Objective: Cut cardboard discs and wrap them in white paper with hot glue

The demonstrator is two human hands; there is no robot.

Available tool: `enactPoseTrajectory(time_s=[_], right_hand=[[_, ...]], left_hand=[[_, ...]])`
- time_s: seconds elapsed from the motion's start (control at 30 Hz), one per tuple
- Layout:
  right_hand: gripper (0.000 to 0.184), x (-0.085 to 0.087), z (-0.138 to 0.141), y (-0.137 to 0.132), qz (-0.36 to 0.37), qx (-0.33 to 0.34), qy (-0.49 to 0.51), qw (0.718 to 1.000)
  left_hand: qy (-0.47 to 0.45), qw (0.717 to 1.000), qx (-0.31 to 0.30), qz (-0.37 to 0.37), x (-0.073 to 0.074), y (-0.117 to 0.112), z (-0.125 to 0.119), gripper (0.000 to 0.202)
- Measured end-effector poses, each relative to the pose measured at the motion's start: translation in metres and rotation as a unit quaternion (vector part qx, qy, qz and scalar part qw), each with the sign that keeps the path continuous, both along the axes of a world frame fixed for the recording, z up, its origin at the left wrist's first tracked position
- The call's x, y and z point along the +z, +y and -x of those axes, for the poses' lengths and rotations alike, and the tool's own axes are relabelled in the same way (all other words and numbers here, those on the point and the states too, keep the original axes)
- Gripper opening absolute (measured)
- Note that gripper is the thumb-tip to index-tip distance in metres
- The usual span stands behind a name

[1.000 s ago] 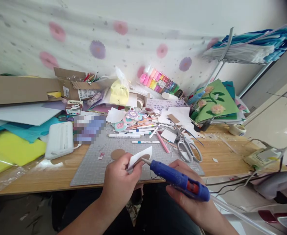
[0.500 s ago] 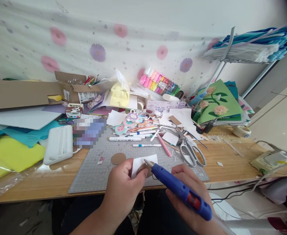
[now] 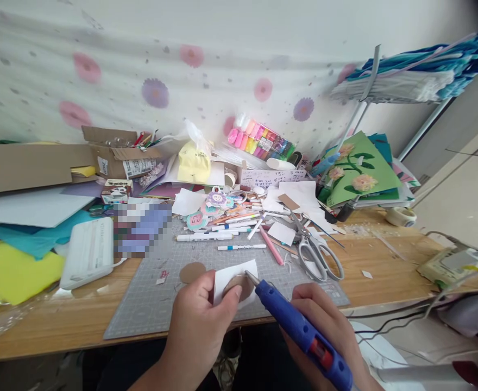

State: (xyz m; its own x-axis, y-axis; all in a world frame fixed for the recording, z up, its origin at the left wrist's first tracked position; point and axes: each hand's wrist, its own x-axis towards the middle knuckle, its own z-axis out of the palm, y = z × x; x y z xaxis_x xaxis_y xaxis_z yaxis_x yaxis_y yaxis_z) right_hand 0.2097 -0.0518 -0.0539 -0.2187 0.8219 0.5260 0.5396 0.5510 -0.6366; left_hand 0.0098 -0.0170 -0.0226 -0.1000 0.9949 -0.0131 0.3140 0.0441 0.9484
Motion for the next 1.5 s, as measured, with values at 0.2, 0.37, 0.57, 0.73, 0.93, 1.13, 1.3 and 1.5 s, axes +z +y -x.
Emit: enactPoseTrajectory(time_s=[0.2, 0.37, 0.57, 0.73, 0.93, 1.13, 1.3, 1.5], right_hand=[[0.021, 0.002, -0.003, -0.002, 0.012, 0.014, -0.027, 0.999], [0.014, 0.0, 0.002, -0.003, 0.016, 0.003, -0.042, 0.999], [0.011, 0.008, 0.003, -0.003, 0.028, 0.013, -0.01, 0.999], [0.011, 0.016, 0.004, -0.001, -0.005, 0.011, 0.001, 1.0], [0.016, 0.021, 0.004, -0.001, -0.009, 0.008, -0.009, 1.0], [0.017, 0.017, -0.002, -0.002, 0.025, 0.021, -0.015, 0.999], [0.017, 0.019, -0.002, 0.0, 0.005, 0.016, -0.002, 1.0], [0.019, 0.015, -0.007, -0.002, 0.029, 0.011, -0.021, 0.999]], left_hand=[[-0.01, 1.0, -0.013, 0.012, 0.001, -0.001, 0.001, 0.026], [-0.006, 1.0, -0.01, 0.008, 0.001, -0.004, 0.001, 0.028], [-0.005, 1.0, -0.013, -0.028, -0.006, -0.005, 0.006, 0.024], [0.042, 0.998, -0.004, -0.05, -0.007, -0.005, 0.007, 0.02], [0.052, 0.998, -0.006, -0.047, -0.003, -0.009, 0.007, 0.021], [0.014, 0.999, -0.009, -0.037, -0.007, -0.008, 0.011, 0.021], [-0.066, 0.998, -0.021, -0.003, -0.005, -0.005, 0.013, 0.023], [-0.169, 0.986, -0.016, 0.011, 0.0, -0.003, 0.011, 0.022]])
